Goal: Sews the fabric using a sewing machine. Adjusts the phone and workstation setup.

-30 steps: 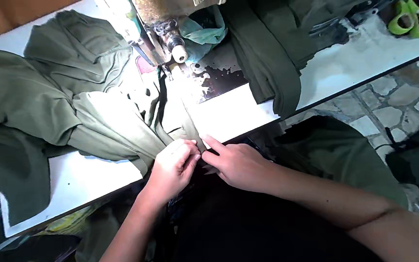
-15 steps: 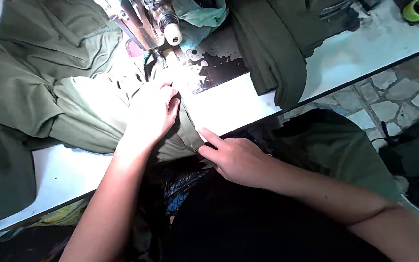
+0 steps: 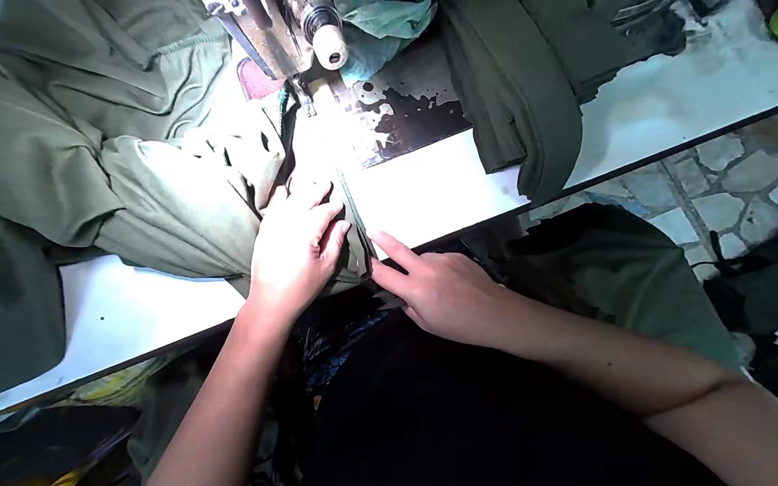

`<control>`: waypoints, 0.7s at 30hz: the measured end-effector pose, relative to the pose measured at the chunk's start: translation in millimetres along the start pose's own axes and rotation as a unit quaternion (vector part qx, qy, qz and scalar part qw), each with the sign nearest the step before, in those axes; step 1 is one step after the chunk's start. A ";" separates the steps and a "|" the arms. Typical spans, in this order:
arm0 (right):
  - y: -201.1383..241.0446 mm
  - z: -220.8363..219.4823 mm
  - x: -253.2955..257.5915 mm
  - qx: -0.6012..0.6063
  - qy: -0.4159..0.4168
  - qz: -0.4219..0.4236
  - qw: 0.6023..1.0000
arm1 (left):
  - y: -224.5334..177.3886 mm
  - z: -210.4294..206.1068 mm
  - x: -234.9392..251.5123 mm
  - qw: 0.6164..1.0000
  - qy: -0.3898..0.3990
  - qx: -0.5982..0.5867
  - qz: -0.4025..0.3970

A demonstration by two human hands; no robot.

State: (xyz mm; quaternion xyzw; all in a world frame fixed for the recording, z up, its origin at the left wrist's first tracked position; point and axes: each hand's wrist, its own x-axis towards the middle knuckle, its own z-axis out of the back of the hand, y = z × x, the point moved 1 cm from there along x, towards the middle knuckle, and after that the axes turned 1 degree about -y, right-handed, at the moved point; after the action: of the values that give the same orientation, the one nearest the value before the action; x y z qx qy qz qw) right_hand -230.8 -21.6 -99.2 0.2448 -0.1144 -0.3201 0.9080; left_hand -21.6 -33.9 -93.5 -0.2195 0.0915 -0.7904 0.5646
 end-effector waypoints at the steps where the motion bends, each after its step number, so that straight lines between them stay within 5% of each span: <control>1: -0.1 -0.6 -0.3 0.001 -0.003 0.001 1.000 | -0.3 -0.7 -2.1 1.000 -0.008 0.001 -0.001; 10: 0.1 0.0 -0.3 -0.017 -0.005 0.007 1.000 | 0.1 -6.3 -9.1 0.998 -0.046 0.016 -0.040; 21: 0.1 -0.1 3.5 -0.050 -0.044 0.086 0.994 | -0.7 1.4 -2.3 0.991 0.031 0.062 -0.111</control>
State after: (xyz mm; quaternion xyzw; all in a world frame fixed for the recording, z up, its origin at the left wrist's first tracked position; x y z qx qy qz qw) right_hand -228.0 -23.7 -99.1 0.1741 -0.1592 -0.2564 0.9373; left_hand -20.9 -31.3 -92.5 -0.1683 0.0349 -0.8587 0.4828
